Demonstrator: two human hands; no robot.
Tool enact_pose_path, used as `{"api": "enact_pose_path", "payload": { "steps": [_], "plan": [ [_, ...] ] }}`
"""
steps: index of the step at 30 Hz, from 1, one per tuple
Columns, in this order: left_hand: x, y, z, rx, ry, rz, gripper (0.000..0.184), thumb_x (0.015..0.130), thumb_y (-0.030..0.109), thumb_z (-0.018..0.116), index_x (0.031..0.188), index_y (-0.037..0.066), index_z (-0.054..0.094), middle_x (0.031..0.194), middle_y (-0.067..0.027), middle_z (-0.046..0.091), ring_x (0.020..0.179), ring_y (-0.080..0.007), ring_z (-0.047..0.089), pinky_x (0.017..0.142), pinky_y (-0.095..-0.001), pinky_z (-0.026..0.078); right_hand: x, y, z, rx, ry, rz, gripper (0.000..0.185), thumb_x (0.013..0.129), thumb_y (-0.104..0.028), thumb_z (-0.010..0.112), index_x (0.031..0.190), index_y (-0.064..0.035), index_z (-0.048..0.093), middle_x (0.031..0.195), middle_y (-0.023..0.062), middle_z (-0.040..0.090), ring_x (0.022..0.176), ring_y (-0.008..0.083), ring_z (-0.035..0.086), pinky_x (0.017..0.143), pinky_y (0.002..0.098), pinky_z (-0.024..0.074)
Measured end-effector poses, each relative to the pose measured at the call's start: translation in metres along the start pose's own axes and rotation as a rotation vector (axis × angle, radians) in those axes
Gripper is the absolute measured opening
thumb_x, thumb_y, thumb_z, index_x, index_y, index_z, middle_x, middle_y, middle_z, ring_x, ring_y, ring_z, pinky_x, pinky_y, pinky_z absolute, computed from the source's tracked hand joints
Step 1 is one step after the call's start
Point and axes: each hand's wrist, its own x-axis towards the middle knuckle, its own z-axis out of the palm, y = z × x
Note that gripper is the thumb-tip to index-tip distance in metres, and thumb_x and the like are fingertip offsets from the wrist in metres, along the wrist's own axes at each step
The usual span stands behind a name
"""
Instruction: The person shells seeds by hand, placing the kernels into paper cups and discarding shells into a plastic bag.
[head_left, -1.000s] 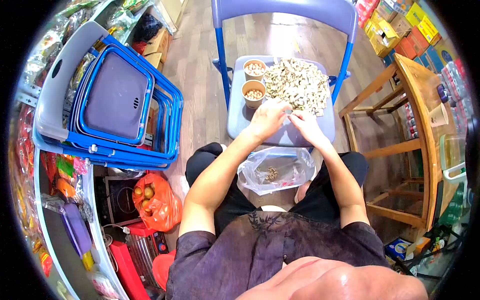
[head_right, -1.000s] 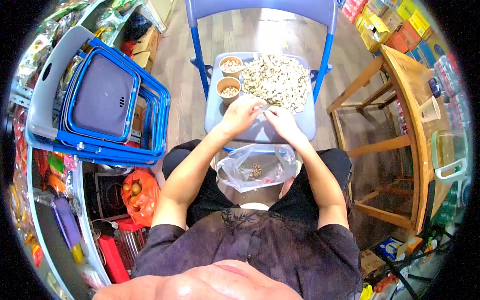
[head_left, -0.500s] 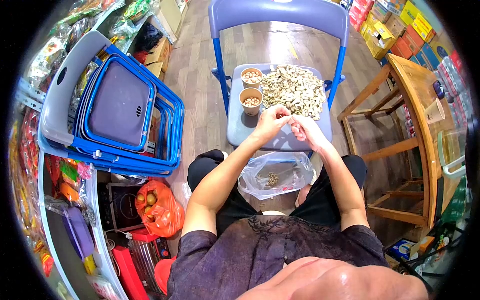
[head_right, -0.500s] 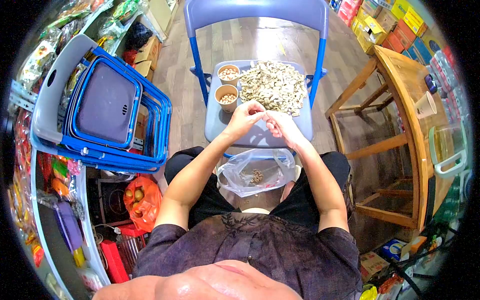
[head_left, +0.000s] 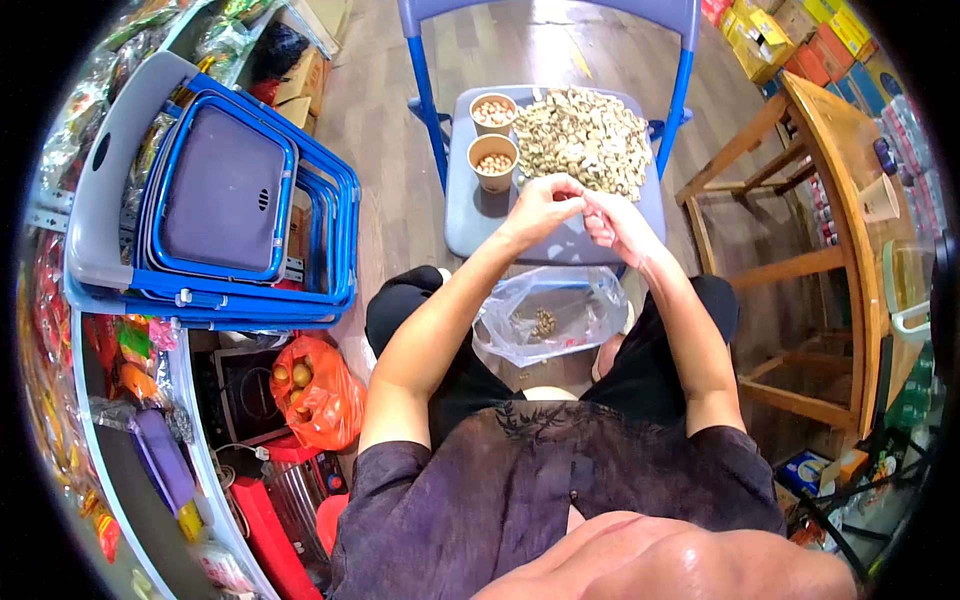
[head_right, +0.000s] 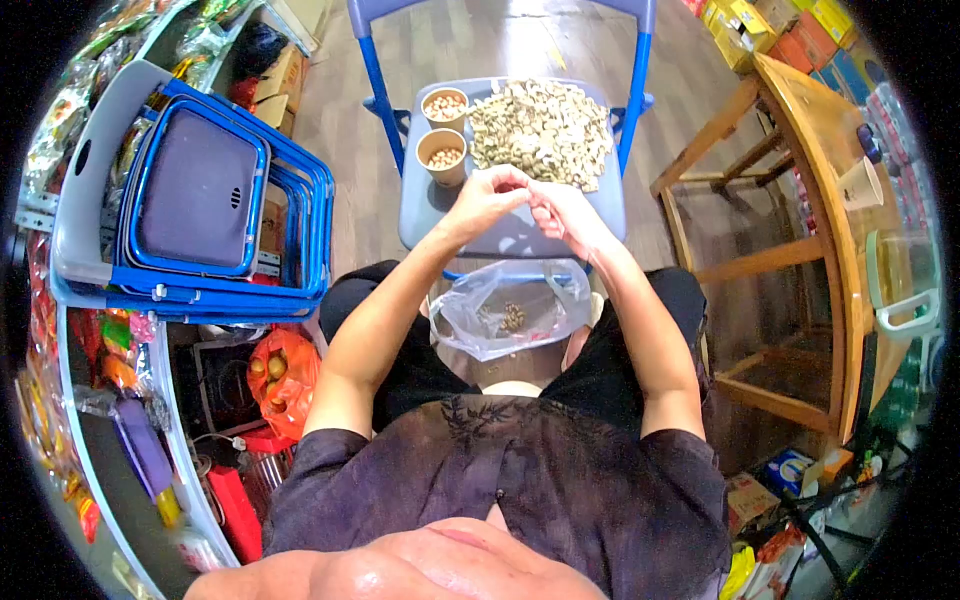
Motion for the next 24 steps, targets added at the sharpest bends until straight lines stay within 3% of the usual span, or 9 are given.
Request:
{"api": "enact_pose_path", "payload": {
  "steps": [7,9,13,17,19,24],
  "plan": [
    [-0.002,-0.004,0.006,0.084,0.010,0.027,0.006,0.088,0.002,0.060,0.092,-0.001,0.063,0.085,-0.0035,0.067,0.079,-0.0087,0.062,0.074,-0.0241,0.050,-0.001,0.001,0.001,-0.060,-0.012,0.018,0.031,0.096,-0.041,0.053,0.080,-0.0144,0.051,0.063,-0.0103,0.036,0.053,0.0025,0.028,0.047,0.0205,0.0209],
    [-0.003,-0.005,0.007,0.288,0.062,0.082,0.007,0.086,0.001,0.059,0.091,-0.001,0.062,0.083,-0.0033,0.066,0.077,-0.0085,0.061,0.072,-0.0243,0.050,-0.002,0.002,0.002,-0.062,-0.005,0.025,0.031,0.099,-0.039,0.049,0.083,-0.0128,0.052,0.061,-0.0101,0.035,0.050,0.0021,0.027,0.045,0.0205,0.0191],
    [-0.006,0.000,0.009,0.290,0.077,0.093,0.006,0.085,0.001,0.060,0.091,0.000,0.062,0.080,-0.0026,0.065,0.075,-0.0084,0.060,0.069,-0.0239,0.049,-0.002,0.003,0.000,-0.089,-0.027,0.018,0.032,0.097,-0.043,0.050,0.081,-0.0149,0.051,0.063,-0.0103,0.038,0.053,0.0022,0.028,0.047,0.0200,0.0204],
    [-0.006,-0.001,0.010,0.281,0.077,0.049,0.004,0.085,0.003,0.061,0.088,0.000,0.063,0.079,-0.0020,0.065,0.073,-0.0080,0.059,0.067,-0.0238,0.048,0.001,0.007,-0.006,-0.054,-0.045,0.022,0.030,0.096,-0.038,0.049,0.082,-0.0121,0.053,0.065,-0.0081,0.042,0.052,0.0024,0.031,0.045,0.0196,0.0233],
    [-0.005,-0.002,0.011,0.232,0.110,0.092,0.009,0.079,0.012,0.068,0.081,0.004,0.065,0.072,-0.0077,0.063,0.066,-0.0155,0.059,0.063,-0.0305,0.048,0.001,0.008,-0.008,-0.026,-0.041,0.024,0.029,0.095,-0.035,0.048,0.084,-0.0101,0.055,0.065,-0.0066,0.044,0.051,0.0028,0.032,0.045,0.0194,0.0242],
    [-0.008,0.004,0.014,0.261,0.104,0.081,0.011,0.078,0.013,0.068,0.079,0.004,0.063,0.070,-0.0080,0.059,0.065,-0.0165,0.057,0.061,-0.0317,0.046,-0.002,0.007,-0.010,-0.047,-0.058,0.000,0.027,0.093,-0.034,0.048,0.086,-0.0091,0.056,0.065,-0.0053,0.044,0.051,0.0039,0.031,0.044,0.0199,0.0229]
  ]
}}
